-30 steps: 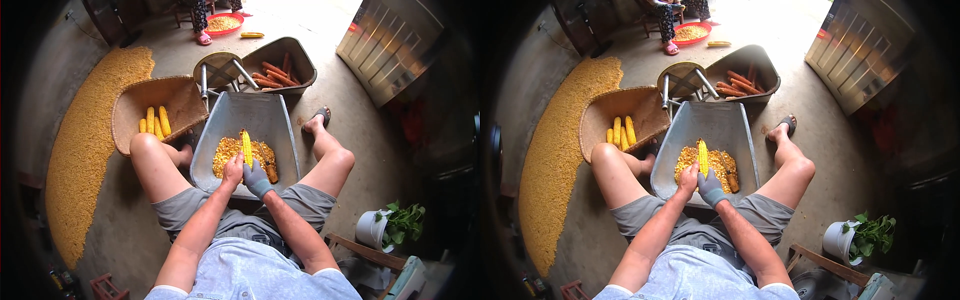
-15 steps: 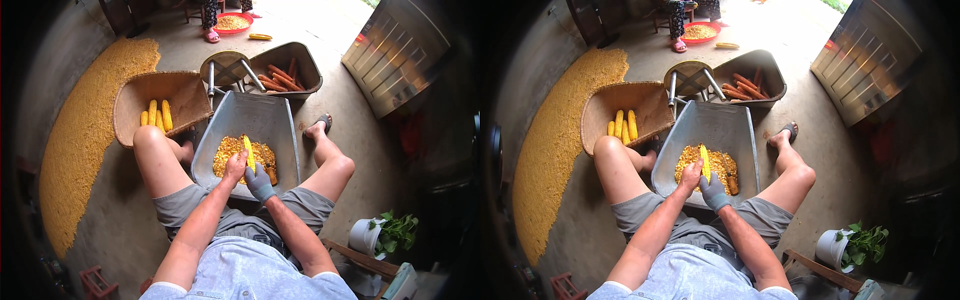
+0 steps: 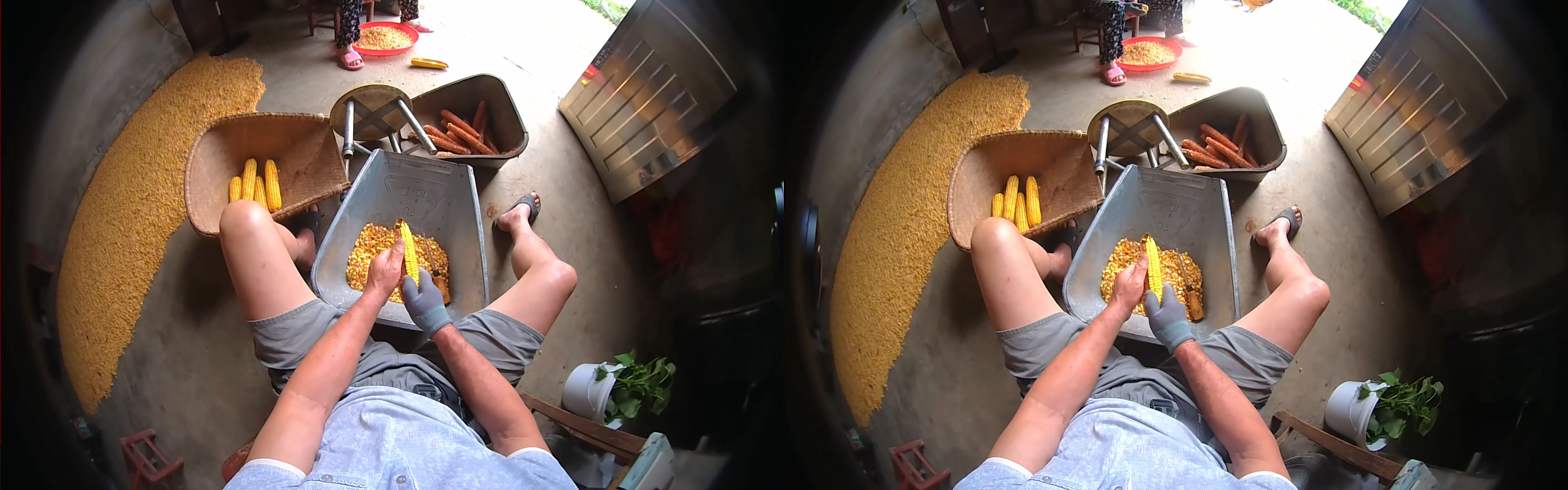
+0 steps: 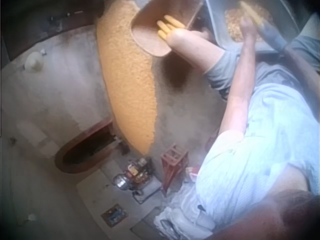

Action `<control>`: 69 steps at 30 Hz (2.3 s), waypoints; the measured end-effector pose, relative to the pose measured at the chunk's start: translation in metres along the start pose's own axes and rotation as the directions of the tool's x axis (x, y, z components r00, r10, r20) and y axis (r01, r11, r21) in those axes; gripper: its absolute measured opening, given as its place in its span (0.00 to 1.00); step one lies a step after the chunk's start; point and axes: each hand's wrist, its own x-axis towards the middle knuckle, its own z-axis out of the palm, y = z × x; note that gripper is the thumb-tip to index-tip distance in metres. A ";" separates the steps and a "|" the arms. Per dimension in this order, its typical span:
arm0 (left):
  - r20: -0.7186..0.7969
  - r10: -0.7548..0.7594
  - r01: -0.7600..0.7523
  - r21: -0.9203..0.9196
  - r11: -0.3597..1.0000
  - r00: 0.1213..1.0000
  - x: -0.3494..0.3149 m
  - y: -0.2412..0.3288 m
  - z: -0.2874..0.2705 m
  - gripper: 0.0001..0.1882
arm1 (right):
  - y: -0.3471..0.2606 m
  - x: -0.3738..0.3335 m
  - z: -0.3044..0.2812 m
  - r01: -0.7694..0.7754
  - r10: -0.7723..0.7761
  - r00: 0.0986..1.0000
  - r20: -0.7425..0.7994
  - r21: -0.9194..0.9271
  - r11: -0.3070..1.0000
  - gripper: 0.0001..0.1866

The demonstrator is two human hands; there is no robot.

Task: Shelling kernels from ears of corn by hand into a metal container.

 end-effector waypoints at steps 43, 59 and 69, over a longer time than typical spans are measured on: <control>-0.116 0.101 -0.065 0.280 0.958 0.988 0.003 -0.006 0.000 0.32 | -0.005 -0.010 0.000 0.061 -0.051 0.994 0.101 -0.092 0.994 0.26; -0.188 0.083 -0.041 0.216 0.976 0.979 0.009 -0.003 -0.004 0.31 | -0.021 -0.019 -0.004 0.080 -0.050 0.987 0.151 -0.198 0.977 0.25; -0.264 0.095 -0.096 0.008 0.995 0.960 0.012 -0.004 -0.004 0.31 | -0.010 -0.020 0.000 0.102 -0.087 0.992 0.091 -0.182 0.978 0.26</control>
